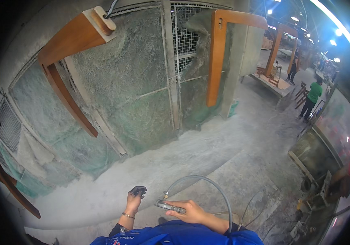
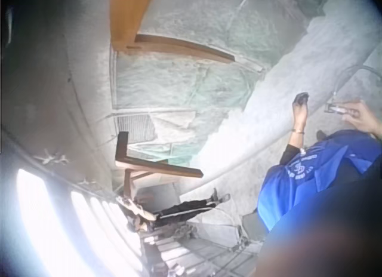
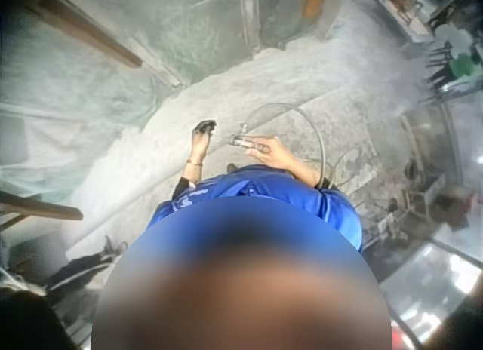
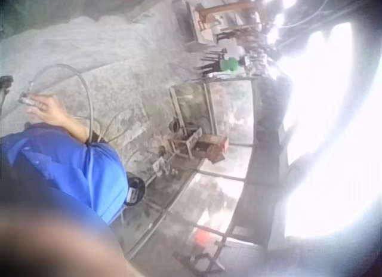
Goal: The person repeatedly picks up L-shaped wooden chair parts, sprays them with a handheld spray gun, and returns them to hooks. The process is repeated for multiple parts in a spray booth.
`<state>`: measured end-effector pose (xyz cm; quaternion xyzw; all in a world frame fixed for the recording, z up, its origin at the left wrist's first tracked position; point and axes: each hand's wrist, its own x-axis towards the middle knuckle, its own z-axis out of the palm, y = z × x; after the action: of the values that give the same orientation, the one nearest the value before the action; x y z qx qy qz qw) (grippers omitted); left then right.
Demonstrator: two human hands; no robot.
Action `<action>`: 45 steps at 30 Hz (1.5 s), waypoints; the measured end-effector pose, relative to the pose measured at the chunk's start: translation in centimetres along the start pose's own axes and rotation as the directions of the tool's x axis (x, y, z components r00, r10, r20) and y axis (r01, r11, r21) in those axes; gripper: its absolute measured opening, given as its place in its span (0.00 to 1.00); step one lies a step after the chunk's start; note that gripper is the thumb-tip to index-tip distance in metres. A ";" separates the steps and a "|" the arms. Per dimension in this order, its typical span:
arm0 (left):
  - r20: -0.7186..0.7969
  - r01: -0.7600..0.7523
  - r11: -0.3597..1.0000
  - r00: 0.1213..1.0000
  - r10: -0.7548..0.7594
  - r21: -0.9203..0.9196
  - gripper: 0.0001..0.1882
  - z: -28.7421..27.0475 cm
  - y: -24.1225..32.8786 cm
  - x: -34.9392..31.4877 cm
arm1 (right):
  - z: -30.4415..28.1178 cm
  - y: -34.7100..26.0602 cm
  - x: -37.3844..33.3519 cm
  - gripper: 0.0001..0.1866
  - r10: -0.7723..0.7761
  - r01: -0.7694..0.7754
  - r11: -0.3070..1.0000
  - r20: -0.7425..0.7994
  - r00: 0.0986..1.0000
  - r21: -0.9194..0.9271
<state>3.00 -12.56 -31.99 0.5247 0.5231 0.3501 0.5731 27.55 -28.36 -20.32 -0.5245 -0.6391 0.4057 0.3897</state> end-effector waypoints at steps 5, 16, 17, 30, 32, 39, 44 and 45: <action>0.085 0.135 0.979 0.989 -0.123 -0.154 0.09 -2.5 -0.5 0.8 | 2.2 -0.8 1.1 0.25 0.032 -0.032 0.998 -0.012 0.999 -0.062; -0.265 -0.446 0.845 0.812 0.521 0.295 0.16 -16.9 10.5 9.7 | 6.6 -1.7 3.5 0.27 -0.037 0.029 0.997 -0.109 0.993 -0.075; -0.308 -0.533 0.810 0.749 0.586 0.245 0.19 -19.0 13.6 10.8 | 7.0 -1.8 3.6 0.27 -0.074 0.064 0.995 -0.129 0.989 -0.079; -0.136 -0.830 0.553 0.557 0.819 -0.067 0.33 -25.0 34.7 15.6 | 11.7 -2.4 1.8 0.25 0.044 -0.054 0.998 -0.264 0.964 -0.032; 0.094 -0.790 0.560 0.556 0.826 -0.251 0.34 -25.4 35.4 15.2 | 11.7 -2.4 1.3 0.25 0.086 -0.098 0.995 -0.279 0.956 -0.028; -0.194 -0.823 0.565 0.546 0.815 0.059 0.38 -25.2 34.4 12.3 | 10.2 -1.9 0.6 0.23 0.030 -0.047 0.998 -0.303 0.953 -0.050; -0.252 -0.768 0.519 0.455 0.854 0.375 0.40 -24.9 33.9 6.6 | 7.1 -1.5 0.3 0.22 0.038 -0.052 0.997 -0.229 0.973 -0.059; -0.229 -0.699 0.458 0.401 0.887 0.549 0.34 -24.4 34.0 5.2 | 6.2 -1.3 0.2 0.23 0.085 -0.091 0.996 -0.207 0.975 -0.019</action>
<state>-14.52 5.08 2.10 0.7012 0.3814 0.5985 0.0681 21.29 -29.04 -21.40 -0.5970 -0.5771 0.3571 0.4278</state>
